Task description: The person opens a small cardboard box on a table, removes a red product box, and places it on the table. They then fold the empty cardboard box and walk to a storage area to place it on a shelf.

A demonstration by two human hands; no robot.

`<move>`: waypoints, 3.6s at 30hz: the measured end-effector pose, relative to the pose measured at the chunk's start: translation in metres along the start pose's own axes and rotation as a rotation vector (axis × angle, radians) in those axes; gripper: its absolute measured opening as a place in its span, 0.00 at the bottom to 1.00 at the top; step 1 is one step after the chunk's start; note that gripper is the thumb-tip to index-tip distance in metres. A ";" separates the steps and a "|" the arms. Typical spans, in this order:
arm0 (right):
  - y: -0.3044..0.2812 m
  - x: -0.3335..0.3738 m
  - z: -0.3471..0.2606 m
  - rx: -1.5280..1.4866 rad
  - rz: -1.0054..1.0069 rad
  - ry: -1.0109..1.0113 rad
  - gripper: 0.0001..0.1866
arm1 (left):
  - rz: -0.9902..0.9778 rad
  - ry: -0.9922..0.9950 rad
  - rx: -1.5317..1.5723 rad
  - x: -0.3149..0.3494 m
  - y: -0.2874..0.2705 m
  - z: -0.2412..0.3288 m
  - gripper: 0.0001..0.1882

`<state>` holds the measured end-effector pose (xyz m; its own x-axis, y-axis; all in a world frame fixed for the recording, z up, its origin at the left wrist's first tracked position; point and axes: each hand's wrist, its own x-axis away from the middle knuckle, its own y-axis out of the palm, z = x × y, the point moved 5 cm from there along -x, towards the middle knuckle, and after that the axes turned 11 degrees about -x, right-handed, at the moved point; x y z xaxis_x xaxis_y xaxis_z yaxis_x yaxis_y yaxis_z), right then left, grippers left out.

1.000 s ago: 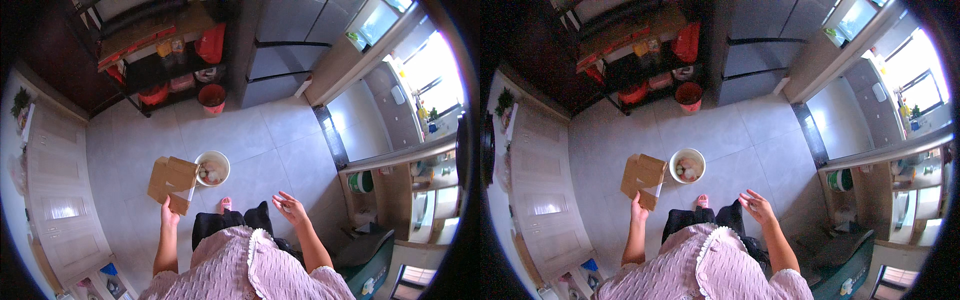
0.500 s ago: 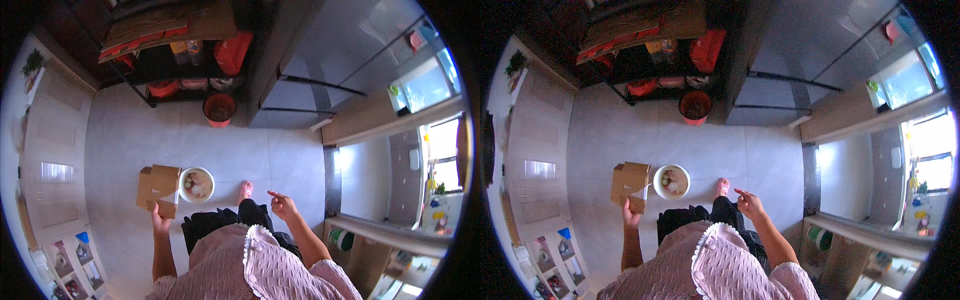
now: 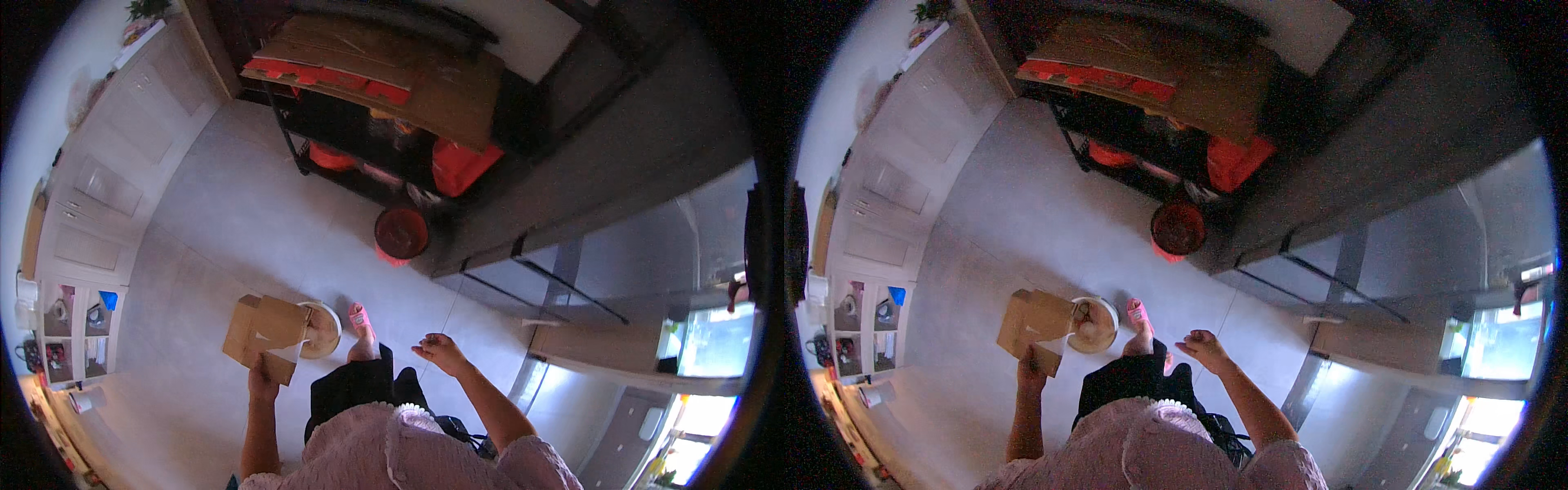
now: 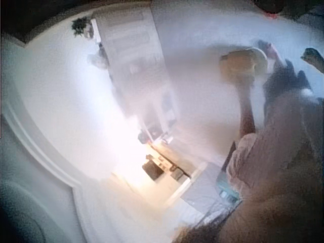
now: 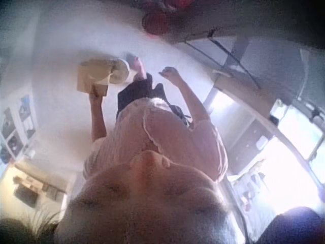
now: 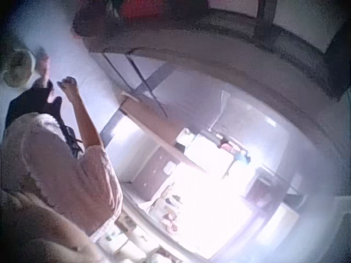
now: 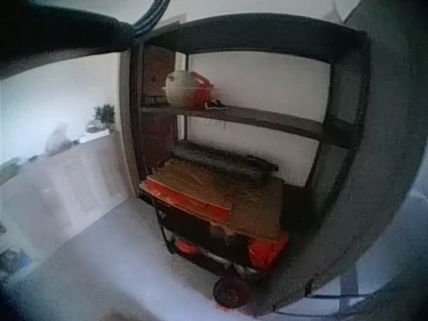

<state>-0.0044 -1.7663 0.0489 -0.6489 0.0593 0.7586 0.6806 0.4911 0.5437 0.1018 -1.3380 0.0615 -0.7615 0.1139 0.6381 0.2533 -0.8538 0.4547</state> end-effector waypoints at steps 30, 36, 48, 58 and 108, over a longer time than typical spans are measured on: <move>-0.008 -0.430 -0.171 0.619 0.376 -0.211 0.08 | 0.265 -0.154 0.127 -0.172 0.168 -0.080 0.21; -0.017 -0.460 -0.184 0.759 0.419 -0.203 0.06 | 0.313 -0.162 0.114 -0.180 0.183 -0.080 0.21; 0.138 -0.330 -0.109 0.560 -0.315 0.754 0.21 | 0.194 -0.116 -0.092 -0.174 0.196 -0.047 0.19; 0.233 -0.198 -0.102 0.991 -0.659 0.718 0.23 | -0.101 -0.088 -0.788 -0.161 0.202 0.081 0.16; 0.692 -0.503 -0.404 -0.574 -0.252 -0.129 0.18 | 0.465 0.086 -0.069 -0.228 0.107 0.150 0.08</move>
<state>0.9305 -1.8076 0.1884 -0.8242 0.1240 0.5526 0.5525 -0.0377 0.8326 0.3926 -1.3792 0.0582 -0.6244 -0.3282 0.7088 0.5409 -0.8363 0.0893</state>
